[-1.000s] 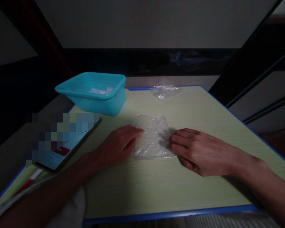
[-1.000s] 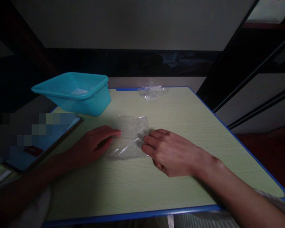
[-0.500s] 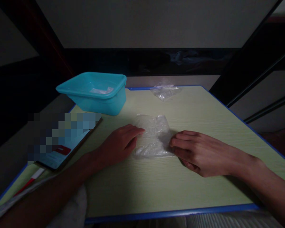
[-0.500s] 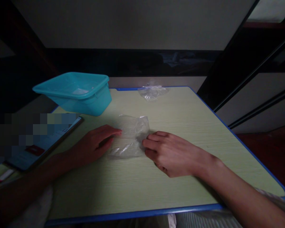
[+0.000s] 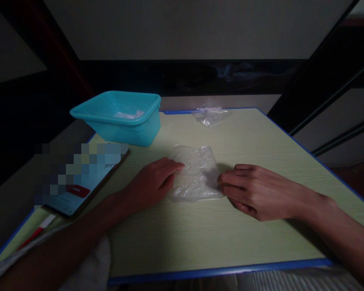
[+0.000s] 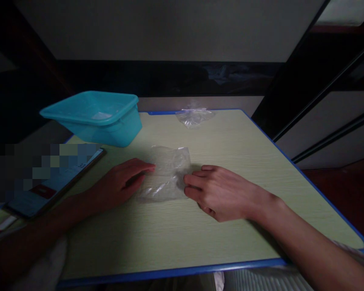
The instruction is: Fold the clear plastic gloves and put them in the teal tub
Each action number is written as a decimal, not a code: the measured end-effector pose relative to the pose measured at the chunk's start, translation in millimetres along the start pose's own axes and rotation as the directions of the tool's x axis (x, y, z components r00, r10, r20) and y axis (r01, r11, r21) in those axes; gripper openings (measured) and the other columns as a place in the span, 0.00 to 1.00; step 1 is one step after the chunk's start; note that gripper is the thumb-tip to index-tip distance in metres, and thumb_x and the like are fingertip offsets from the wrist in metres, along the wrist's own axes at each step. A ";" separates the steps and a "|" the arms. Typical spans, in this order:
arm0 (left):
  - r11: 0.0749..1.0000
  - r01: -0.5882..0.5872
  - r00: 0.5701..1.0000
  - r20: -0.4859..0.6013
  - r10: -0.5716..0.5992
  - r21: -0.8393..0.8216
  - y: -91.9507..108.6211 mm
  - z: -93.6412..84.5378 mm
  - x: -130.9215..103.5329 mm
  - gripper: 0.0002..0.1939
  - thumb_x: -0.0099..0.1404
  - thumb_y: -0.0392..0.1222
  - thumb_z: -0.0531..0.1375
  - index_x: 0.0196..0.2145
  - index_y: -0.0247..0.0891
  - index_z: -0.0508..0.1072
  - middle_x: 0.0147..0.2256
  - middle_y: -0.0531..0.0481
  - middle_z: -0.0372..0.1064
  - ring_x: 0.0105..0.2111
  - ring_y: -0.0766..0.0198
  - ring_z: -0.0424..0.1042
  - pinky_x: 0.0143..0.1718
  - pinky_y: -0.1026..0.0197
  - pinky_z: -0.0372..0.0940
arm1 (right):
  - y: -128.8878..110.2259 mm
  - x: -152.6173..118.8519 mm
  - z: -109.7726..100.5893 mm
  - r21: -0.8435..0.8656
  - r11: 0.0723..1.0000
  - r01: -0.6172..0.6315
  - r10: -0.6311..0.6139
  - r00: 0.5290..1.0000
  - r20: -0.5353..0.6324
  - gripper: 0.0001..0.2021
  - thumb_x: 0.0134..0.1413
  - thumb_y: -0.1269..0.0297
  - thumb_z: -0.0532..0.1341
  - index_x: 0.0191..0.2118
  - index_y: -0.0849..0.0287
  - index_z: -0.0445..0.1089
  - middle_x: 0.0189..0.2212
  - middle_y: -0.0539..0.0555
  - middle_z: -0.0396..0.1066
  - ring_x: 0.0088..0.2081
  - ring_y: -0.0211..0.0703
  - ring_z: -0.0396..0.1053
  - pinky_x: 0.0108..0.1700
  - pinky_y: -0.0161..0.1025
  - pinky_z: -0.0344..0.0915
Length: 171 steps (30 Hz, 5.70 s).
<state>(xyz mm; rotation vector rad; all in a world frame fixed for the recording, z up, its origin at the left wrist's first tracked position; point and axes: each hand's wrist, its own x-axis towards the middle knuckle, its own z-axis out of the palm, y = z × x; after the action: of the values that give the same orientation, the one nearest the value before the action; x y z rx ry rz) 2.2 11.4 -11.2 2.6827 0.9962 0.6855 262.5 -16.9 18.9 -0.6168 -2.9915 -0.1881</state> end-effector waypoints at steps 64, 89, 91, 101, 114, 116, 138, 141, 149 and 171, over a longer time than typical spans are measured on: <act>0.759 0.420 0.886 0.045 -0.461 -0.497 -5.1 -5.2 7.6 0.13 0.57 0.36 0.52 0.41 0.34 0.66 0.35 0.46 0.73 0.32 0.61 0.75 0.34 0.61 0.67 | 44.8 7.8 22.2 0.791 0.521 -0.321 0.533 0.846 -0.007 0.14 0.54 0.58 0.57 0.28 0.64 0.72 0.21 0.51 0.71 0.21 0.34 0.65 0.21 0.31 0.58; 0.598 0.502 0.762 -0.007 -0.648 -0.625 -10.3 5.6 11.1 0.19 0.54 0.32 0.53 0.45 0.39 0.56 0.45 0.47 0.63 0.27 0.69 0.73 0.32 0.62 0.65 | 35.6 32.9 38.0 0.687 0.439 -0.579 0.862 0.488 -0.140 0.20 0.42 0.68 0.59 0.44 0.61 0.59 0.23 0.49 0.67 0.22 0.39 0.65 0.25 0.38 0.62; 0.592 0.506 0.757 -0.005 -0.653 -0.627 -9.3 4.7 12.0 0.19 0.54 0.31 0.53 0.44 0.39 0.56 0.45 0.47 0.63 0.27 0.70 0.73 0.32 0.62 0.65 | 35.3 32.2 38.7 0.617 0.505 -0.603 0.836 0.520 -0.176 0.19 0.42 0.69 0.58 0.45 0.62 0.59 0.23 0.49 0.67 0.22 0.39 0.64 0.26 0.38 0.62; 0.591 0.502 0.761 -0.003 -0.649 -0.632 -10.3 5.5 12.7 0.18 0.55 0.31 0.53 0.43 0.39 0.56 0.44 0.48 0.64 0.26 0.70 0.72 0.31 0.63 0.66 | 29.6 30.7 38.7 0.313 0.808 -0.499 0.583 0.752 -0.307 0.18 0.55 0.67 0.51 0.51 0.66 0.61 0.48 0.67 0.66 0.49 0.53 0.65 0.48 0.51 0.64; 0.605 0.531 0.751 -0.002 -0.661 -0.594 -9.6 2.7 15.1 0.19 0.54 0.31 0.53 0.44 0.38 0.57 0.44 0.47 0.65 0.25 0.70 0.72 0.30 0.63 0.65 | 20.1 32.1 45.0 0.108 0.827 -0.551 0.546 0.834 0.075 0.36 0.61 0.44 0.40 0.64 0.70 0.45 0.64 0.67 0.41 0.64 0.54 0.41 0.61 0.59 0.44; 0.602 0.554 0.740 0.009 -0.673 -0.575 -9.4 0.9 15.5 0.19 0.54 0.31 0.53 0.45 0.37 0.57 0.44 0.46 0.65 0.25 0.70 0.72 0.30 0.63 0.65 | 20.4 31.9 45.5 0.104 0.830 -0.548 0.544 0.837 0.067 0.36 0.61 0.44 0.40 0.64 0.69 0.45 0.64 0.67 0.42 0.64 0.54 0.42 0.60 0.59 0.45; 0.973 0.026 0.992 0.111 -0.053 0.230 24.8 27.8 18.2 0.29 0.66 0.45 0.49 0.60 0.24 0.52 0.62 0.34 0.47 0.63 0.53 0.44 0.61 0.44 0.40 | 18.7 35.1 40.5 0.056 0.833 -0.551 0.538 0.828 0.156 0.34 0.61 0.44 0.41 0.65 0.61 0.43 0.64 0.66 0.36 0.64 0.55 0.37 0.60 0.60 0.42; 0.954 0.078 0.973 0.186 -0.136 0.290 23.4 29.4 18.5 0.30 0.68 0.49 0.47 0.60 0.23 0.52 0.62 0.34 0.46 0.63 0.52 0.44 0.61 0.43 0.42 | 18.8 35.4 39.6 0.046 0.831 -0.554 0.540 0.824 0.169 0.34 0.61 0.44 0.40 0.65 0.61 0.43 0.64 0.66 0.36 0.65 0.53 0.36 0.60 0.60 0.42; 0.919 0.125 0.949 0.225 -0.220 0.373 25.8 25.9 15.0 0.32 0.68 0.52 0.47 0.60 0.23 0.52 0.63 0.34 0.43 0.63 0.50 0.43 0.60 0.41 0.46 | 18.4 35.4 39.9 0.059 0.828 -0.557 0.542 0.824 0.166 0.33 0.61 0.45 0.41 0.65 0.62 0.43 0.65 0.66 0.35 0.65 0.53 0.36 0.61 0.60 0.41; 0.964 0.001 0.985 0.168 -0.047 0.266 21.1 20.3 7.7 0.21 0.69 0.45 0.46 0.55 0.33 0.63 0.63 0.38 0.47 0.63 0.51 0.43 0.59 0.34 0.37 | 57.4 5.1 33.2 0.515 0.745 -0.423 0.533 0.842 -0.079 0.17 0.63 0.61 0.44 0.54 0.61 0.55 0.50 0.62 0.69 0.48 0.52 0.69 0.47 0.53 0.64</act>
<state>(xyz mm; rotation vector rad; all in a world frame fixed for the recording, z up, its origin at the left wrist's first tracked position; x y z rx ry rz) 29.1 0.1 -19.1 2.8891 1.1437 0.3248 278.8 41.9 -7.5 -1.1715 -2.4014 0.4781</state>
